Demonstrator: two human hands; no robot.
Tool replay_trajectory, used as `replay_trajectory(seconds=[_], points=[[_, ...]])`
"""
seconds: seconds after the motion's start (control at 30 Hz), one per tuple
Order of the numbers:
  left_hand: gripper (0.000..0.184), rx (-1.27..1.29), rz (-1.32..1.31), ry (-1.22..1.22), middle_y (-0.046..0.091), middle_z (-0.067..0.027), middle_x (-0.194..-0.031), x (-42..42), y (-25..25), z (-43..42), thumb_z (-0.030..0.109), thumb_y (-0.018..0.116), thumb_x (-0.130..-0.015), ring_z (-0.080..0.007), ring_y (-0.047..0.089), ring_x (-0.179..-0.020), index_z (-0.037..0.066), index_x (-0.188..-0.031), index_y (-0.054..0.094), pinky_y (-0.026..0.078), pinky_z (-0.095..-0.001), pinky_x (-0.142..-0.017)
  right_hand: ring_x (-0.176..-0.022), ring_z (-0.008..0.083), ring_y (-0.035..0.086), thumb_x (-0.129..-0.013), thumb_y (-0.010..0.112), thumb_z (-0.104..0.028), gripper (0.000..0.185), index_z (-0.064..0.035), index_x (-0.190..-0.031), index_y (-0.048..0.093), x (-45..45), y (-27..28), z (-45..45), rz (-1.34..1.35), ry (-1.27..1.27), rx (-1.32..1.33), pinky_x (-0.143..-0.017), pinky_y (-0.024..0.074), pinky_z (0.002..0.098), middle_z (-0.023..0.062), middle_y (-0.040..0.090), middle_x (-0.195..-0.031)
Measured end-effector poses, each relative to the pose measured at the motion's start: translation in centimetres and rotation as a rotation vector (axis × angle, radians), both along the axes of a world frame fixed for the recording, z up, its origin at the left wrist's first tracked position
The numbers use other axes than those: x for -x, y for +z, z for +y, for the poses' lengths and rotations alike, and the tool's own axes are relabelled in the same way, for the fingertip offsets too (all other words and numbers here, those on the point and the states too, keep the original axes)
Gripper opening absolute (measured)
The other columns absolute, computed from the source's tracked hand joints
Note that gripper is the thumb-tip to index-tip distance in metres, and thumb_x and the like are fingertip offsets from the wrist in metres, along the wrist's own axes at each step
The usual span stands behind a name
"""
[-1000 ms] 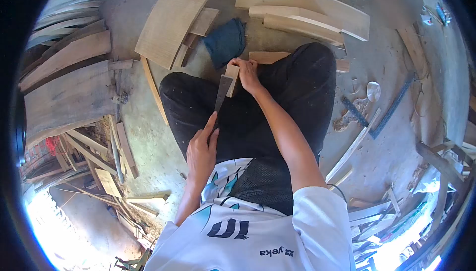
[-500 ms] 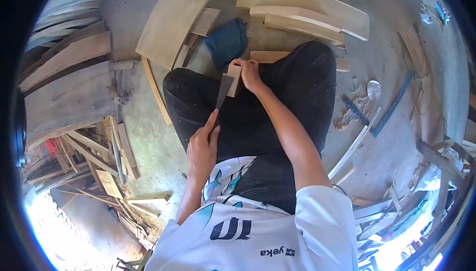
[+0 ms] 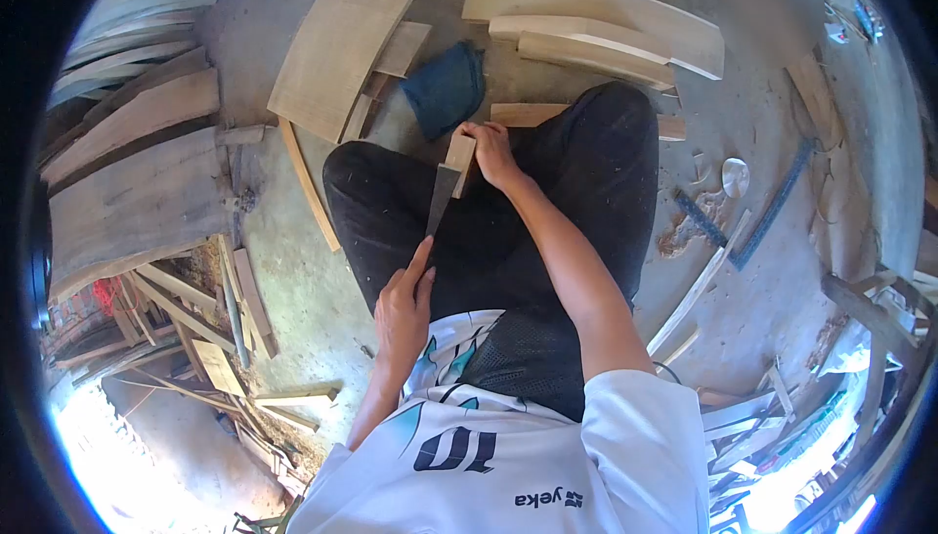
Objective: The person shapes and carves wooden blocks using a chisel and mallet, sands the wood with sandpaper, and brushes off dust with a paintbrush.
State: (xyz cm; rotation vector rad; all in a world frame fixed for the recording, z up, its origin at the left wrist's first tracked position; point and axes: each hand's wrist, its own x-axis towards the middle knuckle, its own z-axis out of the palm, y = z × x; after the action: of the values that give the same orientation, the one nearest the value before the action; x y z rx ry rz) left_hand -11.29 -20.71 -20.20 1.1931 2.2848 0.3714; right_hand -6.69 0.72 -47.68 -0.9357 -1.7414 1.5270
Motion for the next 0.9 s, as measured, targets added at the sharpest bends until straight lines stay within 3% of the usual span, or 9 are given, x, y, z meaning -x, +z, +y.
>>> replay_trajectory(seconds=[0.03, 0.07, 0.13, 0.4, 0.5, 0.6, 0.7, 0.87, 0.9], points=[[0.043, -0.002, -0.005, -0.006, 0.057, -0.0155, -0.073, 0.0, -0.1, 0.2, 0.02, 0.057, -0.098, -0.0375, 0.062, -0.067, 0.029, -0.14, 0.054, 0.049, -0.0477, -0.062, -0.078, 0.0178, 0.063, -0.098, 0.03, -0.025, 0.041, -0.0074, -0.075, 0.059, -0.2, 0.2, 0.0, 0.06, 0.031, 0.149, -0.088, 0.042, 0.0315, 0.0047, 0.063, -0.074], [0.043, 0.011, -0.001, -0.007, 0.057, -0.0155, -0.075, 0.0, -0.1, 0.4, 0.02, 0.057, -0.098, -0.0379, 0.062, -0.067, 0.029, -0.14, 0.054, 0.049, -0.0481, -0.062, -0.078, 0.0178, 0.063, -0.098, 0.03, -0.025, 0.041, -0.0074, -0.075, 0.059, -0.9, 0.3, 0.0, 0.054, 0.029, 0.154, -0.088, 0.042, 0.0315, 0.0047, 0.063, -0.074], [0.042, -0.018, 0.019, -0.009, 0.058, -0.0162, -0.078, 0.1, -0.8, 1.7, 0.021, 0.057, -0.098, -0.0388, 0.062, -0.068, 0.029, -0.14, 0.054, 0.048, -0.0496, -0.062, -0.11, 0.0236, 0.061, -0.101, 0.026, -0.016, 0.035, -0.0103, -0.105, 0.061, -1.5, 1.9, 0.4, -0.174, 0.179, -0.161, -0.109, 0.0287, 0.0419, 0.0056, 0.069, -0.104], [0.042, 0.005, 0.012, -0.038, 0.059, -0.0178, -0.076, 0.4, -0.2, 1.4, 0.02, 0.055, -0.099, -0.0395, 0.062, -0.069, 0.026, -0.141, 0.053, 0.048, -0.0496, -0.063, -0.106, 0.0247, 0.062, -0.099, 0.028, -0.016, 0.034, -0.0128, -0.098, 0.063, -1.6, 3.7, 0.5, -0.226, 0.199, -0.133, -0.109, 0.0289, 0.0425, 0.0056, 0.068, -0.099], [0.042, -0.016, -0.015, -0.013, 0.059, -0.0179, -0.075, 0.5, -0.5, 1.9, 0.019, 0.055, -0.099, -0.0396, 0.062, -0.069, 0.026, -0.141, 0.053, 0.048, -0.0495, -0.063, -0.105, 0.0262, 0.062, -0.1, 0.028, -0.018, 0.035, -0.0121, -0.099, 0.062, -1.6, 3.9, 0.4, -0.262, 0.212, -0.139, -0.108, 0.0294, 0.0468, 0.006, 0.069, -0.099], [0.043, -0.022, -0.016, -0.009, 0.06, -0.0182, -0.076, 0.3, -0.5, 1.4, 0.019, 0.056, -0.098, -0.0396, 0.063, -0.069, 0.025, -0.141, 0.053, 0.048, -0.0496, -0.063, -0.107, 0.026, 0.061, -0.1, 0.028, -0.018, 0.035, -0.0121, -0.099, 0.062, -1.6, 3.2, 0.5, -0.137, 0.191, -0.049, -0.109, 0.0298, 0.0462, 0.0062, 0.069, -0.1], [0.042, 0.036, -0.026, -0.019, 0.062, -0.0191, -0.078, 0.0, -0.3, 1.3, 0.019, 0.056, -0.098, -0.0397, 0.063, -0.073, 0.025, -0.14, 0.053, 0.048, -0.0498, -0.064, -0.108, 0.0261, 0.062, -0.099, 0.029, -0.018, 0.034, -0.0114, -0.1, 0.062, -1.4, 3.4, 0.6, -0.186, 0.164, -0.152, -0.109, 0.031, 0.0451, 0.0065, 0.069, -0.1], [0.042, -0.136, -0.049, 0.047, 0.063, -0.0201, -0.08, -0.3, -1.6, 2.2, 0.018, 0.056, -0.098, -0.0398, 0.064, -0.075, 0.024, -0.14, 0.053, 0.048, -0.0493, -0.067, -0.107, 0.0259, 0.063, -0.097, 0.031, -0.016, 0.033, -0.0105, -0.1, 0.063, -1.6, 4.4, 0.6, -0.237, 0.178, -0.188, -0.109, 0.0318, 0.0444, 0.0065, 0.069, -0.098], [0.042, -0.056, -0.078, 0.069, 0.064, -0.0209, -0.083, -0.6, -0.9, 2.1, 0.018, 0.056, -0.099, -0.0406, 0.065, -0.077, 0.024, -0.14, 0.054, 0.049, -0.0495, -0.068, -0.106, 0.0259, 0.063, -0.097, 0.031, -0.016, 0.033, -0.012, -0.099, 0.063, -1.5, 2.8, 0.4, -0.141, 0.151, -0.174, -0.108, 0.0315, 0.0453, 0.0066, 0.069, -0.098]])
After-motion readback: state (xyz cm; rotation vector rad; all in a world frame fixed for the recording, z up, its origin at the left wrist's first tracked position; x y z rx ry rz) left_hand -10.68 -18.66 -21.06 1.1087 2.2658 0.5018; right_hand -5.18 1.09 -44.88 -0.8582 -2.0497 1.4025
